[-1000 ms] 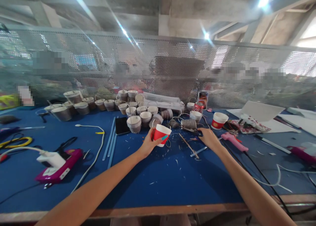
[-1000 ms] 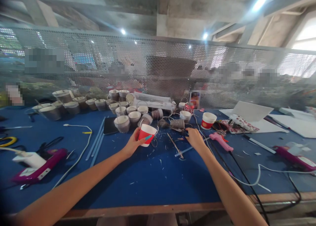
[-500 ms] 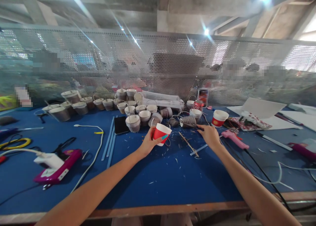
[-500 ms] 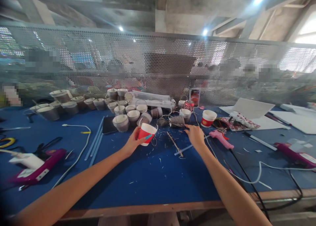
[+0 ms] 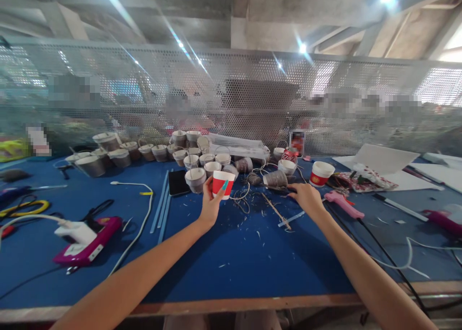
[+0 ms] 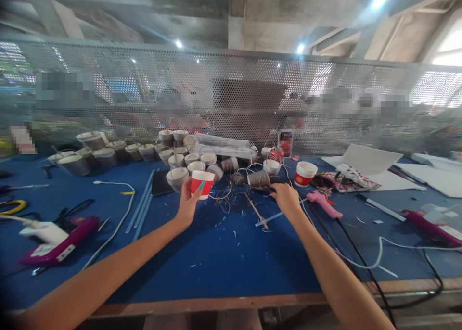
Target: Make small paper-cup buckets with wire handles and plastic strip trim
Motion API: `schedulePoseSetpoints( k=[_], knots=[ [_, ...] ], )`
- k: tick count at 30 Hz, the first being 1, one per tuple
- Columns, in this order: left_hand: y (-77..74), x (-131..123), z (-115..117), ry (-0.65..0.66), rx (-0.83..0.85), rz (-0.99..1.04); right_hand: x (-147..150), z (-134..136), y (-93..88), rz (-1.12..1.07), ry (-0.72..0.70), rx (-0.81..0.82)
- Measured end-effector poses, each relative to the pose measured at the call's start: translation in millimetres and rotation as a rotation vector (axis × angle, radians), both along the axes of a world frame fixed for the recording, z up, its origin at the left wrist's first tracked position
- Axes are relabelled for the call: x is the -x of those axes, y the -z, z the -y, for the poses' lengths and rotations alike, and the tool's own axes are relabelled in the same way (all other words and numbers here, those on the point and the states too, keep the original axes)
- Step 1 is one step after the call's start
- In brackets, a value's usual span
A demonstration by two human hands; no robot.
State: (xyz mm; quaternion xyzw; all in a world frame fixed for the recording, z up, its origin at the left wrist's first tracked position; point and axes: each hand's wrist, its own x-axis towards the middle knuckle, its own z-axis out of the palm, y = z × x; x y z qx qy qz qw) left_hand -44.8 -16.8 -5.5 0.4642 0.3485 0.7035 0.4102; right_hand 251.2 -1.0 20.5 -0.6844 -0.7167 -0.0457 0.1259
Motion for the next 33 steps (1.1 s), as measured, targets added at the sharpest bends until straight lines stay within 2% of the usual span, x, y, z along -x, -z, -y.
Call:
schedulePoseSetpoints(
  k=[7,12,16,20,23,26,29,31,33],
  knots=[
    [2.6,1,-1,0.100,0.021,0.007,-12,-4,-5.0,-0.109,-0.177,0.070],
    [-3.6,1,0,0.164,0.106,0.069,-8,2,-10.8,-0.122,-0.163,-0.083],
    [-19.5,5,2,0.236,0.211,0.053,4,10,-11.8,-0.101,-0.220,-0.198],
    [-40.8,14,1,0.352,0.199,-0.029,18,16,-11.3,-0.086,-0.363,-0.109],
    [-51.0,24,-4,0.316,0.188,-0.067,27,19,-9.2,-0.053,-0.416,-0.034],
    [-57.4,38,-10,0.295,0.242,-0.229,32,20,-7.0,-0.026,-0.448,-0.016],
    [-64.2,57,-14,0.328,0.335,-0.589,34,20,-7.1,-0.004,-0.451,-0.018],
    [-68.0,68,-15,0.346,0.299,-0.779,34,21,-8.5,0.015,-0.430,0.001],
    [-69.5,72,-14,0.350,0.200,-0.868,36,22,-10.1,0.048,-0.402,0.044]
  ],
)
